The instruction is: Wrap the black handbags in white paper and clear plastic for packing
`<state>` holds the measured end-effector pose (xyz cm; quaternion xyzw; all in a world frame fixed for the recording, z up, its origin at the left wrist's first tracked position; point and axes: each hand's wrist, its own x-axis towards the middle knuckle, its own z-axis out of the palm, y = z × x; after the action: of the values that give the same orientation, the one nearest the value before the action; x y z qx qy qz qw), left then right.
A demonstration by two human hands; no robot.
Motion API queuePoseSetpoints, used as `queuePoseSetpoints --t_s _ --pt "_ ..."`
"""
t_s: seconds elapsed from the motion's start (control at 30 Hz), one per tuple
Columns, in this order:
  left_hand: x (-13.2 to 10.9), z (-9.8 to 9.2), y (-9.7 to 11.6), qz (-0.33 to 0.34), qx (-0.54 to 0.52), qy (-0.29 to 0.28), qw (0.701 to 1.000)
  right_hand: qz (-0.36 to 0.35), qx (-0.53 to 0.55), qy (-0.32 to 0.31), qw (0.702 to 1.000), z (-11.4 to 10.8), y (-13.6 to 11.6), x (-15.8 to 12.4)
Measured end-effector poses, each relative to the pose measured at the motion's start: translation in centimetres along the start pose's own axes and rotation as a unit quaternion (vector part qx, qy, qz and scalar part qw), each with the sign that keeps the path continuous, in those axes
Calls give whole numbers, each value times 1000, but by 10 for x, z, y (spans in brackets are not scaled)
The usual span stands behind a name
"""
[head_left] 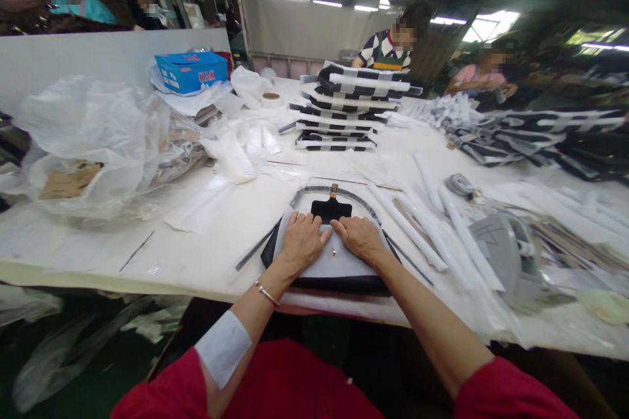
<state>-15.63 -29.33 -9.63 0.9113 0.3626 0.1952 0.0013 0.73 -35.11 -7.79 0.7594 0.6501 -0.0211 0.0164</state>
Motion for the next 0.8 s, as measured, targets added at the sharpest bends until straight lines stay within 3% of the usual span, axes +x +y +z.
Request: queuePoseSetpoints --t_s 0.2,0.33,0.5,0.63,0.8 --pt "4 3 1 -7 7 -5 1000 5 14 1 1000 4 1 0" --pt "5 4 1 -11 7 -15 1000 62 78 60 993 13 4 0" --pt "4 5 1 -4 4 -6 1000 53 171 228 957 32 11 5" --pt "3 8 0 -3 1 2 1000 41 248 220 942 36 17 6" --pt "3 7 0 -30 -64 11 997 13 380 244 892 27 23 0"
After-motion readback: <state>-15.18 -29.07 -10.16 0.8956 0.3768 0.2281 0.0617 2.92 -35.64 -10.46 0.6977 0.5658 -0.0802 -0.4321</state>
